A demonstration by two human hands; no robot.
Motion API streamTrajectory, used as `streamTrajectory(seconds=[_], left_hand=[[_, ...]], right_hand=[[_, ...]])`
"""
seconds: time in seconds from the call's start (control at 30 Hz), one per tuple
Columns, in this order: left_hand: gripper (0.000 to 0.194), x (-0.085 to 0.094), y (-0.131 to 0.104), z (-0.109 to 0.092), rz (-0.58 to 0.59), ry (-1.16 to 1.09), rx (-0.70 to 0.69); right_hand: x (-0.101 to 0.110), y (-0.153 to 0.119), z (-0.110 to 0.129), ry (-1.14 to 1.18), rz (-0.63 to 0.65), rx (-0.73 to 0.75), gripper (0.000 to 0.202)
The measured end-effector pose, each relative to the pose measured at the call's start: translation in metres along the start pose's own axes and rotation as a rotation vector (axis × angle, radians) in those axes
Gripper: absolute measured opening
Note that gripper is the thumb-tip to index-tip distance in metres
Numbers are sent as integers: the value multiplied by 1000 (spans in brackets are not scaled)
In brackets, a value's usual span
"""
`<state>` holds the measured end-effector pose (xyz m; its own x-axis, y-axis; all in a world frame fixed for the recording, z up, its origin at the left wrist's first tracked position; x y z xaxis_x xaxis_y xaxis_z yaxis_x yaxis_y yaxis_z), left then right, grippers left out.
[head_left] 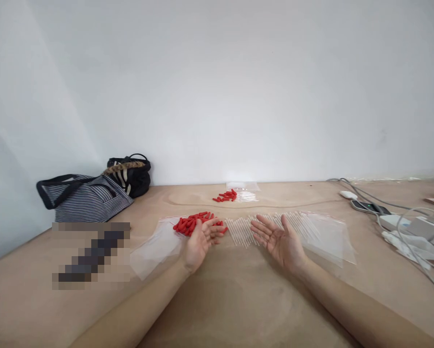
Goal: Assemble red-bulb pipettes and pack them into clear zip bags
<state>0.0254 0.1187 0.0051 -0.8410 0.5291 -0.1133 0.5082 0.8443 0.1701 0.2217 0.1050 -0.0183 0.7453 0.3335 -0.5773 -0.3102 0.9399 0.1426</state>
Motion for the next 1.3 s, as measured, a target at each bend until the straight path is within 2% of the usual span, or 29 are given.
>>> streamTrajectory(seconds=[0.07, 0.17, 0.27, 0.33, 0.47, 0.63, 0.83, 1.07, 1.3], left_hand=[[38, 6, 1, -12, -70, 519, -109], [16, -4, 1, -24, -98, 1172, -238], [11, -12, 3, -24, -118, 1508, -253], [10, -15, 5, -23, -142, 1612, -237], [11, -17, 10, -20, -174, 1689, -196], [11, -17, 11, -19, -190, 1670, -190], [10, -8, 6, -22, -262, 1452, -263], [12, 0, 2, -20, -238, 1294, -278], [9, 4, 4, -15, -221, 1194, -272]], right_hand=[[5, 8, 7, -242, -57, 36, 51], [1, 21, 19, -849, -130, 103, 34], [-21, 30, 18, -1408, -126, 143, 20], [-34, 33, 10, -1645, -138, 105, 17], [-53, 39, -6, -1858, -153, -32, 19], [-63, 44, -15, -1914, -160, -114, 22], [-71, 48, -19, -1975, -169, -235, 25], [-79, 62, -24, -1982, -106, -369, 23], [-84, 70, -27, -1969, -101, -408, 19]])
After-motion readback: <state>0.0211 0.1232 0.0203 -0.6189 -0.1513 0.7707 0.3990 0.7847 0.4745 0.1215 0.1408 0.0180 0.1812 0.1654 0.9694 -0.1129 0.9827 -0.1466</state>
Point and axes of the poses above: each hand's wrist, its own y-axis towards the middle knuckle, its own x-axis out of the back of the hand, z = x × y, the point moved 7 cm from there along y, towards the middle knuckle, and after that the axes turned 14 degrees about z, right-handed, at the moved point
